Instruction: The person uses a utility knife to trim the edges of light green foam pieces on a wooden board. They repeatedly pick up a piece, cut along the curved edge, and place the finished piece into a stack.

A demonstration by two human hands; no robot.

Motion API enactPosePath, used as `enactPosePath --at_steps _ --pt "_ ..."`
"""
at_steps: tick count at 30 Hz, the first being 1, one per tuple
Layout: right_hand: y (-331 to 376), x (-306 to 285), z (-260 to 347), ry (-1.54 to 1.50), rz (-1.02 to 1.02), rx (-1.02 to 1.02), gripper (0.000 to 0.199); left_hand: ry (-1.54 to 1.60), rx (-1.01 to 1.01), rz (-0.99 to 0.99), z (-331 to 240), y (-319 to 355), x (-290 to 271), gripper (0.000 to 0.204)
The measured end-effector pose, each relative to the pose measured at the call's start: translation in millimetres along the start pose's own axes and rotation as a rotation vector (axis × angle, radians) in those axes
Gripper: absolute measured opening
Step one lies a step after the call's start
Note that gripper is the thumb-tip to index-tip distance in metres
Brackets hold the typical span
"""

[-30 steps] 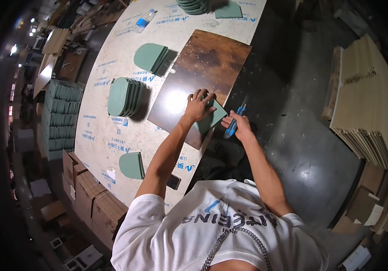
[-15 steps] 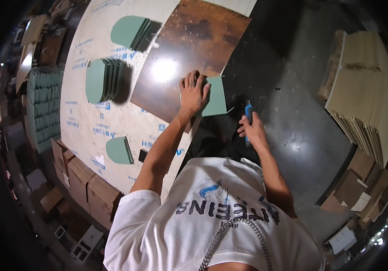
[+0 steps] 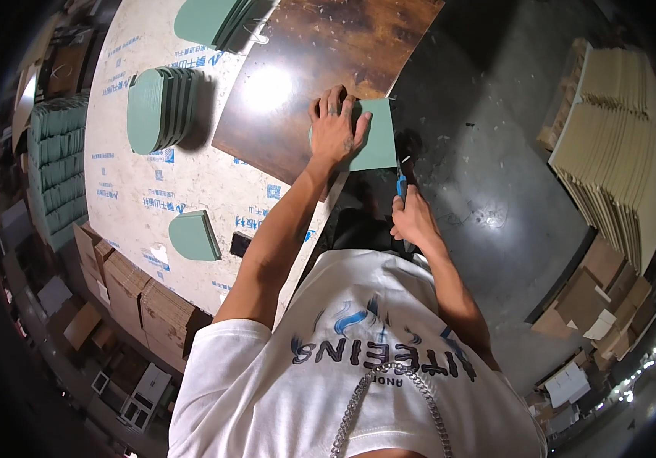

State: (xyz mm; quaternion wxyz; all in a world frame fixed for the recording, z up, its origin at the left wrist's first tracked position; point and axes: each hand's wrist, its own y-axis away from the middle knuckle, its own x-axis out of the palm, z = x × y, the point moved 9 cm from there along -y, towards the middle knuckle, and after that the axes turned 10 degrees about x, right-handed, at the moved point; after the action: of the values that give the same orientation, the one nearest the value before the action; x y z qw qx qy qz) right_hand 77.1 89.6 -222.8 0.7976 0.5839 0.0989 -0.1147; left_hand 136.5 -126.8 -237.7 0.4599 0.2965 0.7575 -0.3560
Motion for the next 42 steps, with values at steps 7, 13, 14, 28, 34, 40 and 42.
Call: enactPosePath --at_steps 7,13,14,28,34,40,42 --pt "-18 12 -11 0.114 -0.144 -0.093 0.032 0.025 0.002 0.019 1 -1 4 0.042" --pt "-56 38 -29 0.065 0.075 0.011 0.032 0.028 -0.009 0.044 5 3 8 0.043" --pt "-76 56 -47 0.055 0.153 0.049 0.032 0.041 -0.005 0.042 2 2 8 0.044" --pt "-76 11 -10 -1.248 -0.060 -0.297 0.024 0.027 -0.278 0.150 -6 20 -6 0.055" --pt "-56 -30 25 -1.126 -0.090 -0.459 0.016 1.272 -0.785 0.415 33 65 -13 0.037" --pt "-31 -30 43 -1.135 -0.122 -0.555 0.030 0.556 -0.078 0.032 22 3 -130 0.035" --pt "-34 -23 20 -1.113 -0.123 -0.445 0.029 0.401 0.114 -0.045 -9 8 -136 0.045"
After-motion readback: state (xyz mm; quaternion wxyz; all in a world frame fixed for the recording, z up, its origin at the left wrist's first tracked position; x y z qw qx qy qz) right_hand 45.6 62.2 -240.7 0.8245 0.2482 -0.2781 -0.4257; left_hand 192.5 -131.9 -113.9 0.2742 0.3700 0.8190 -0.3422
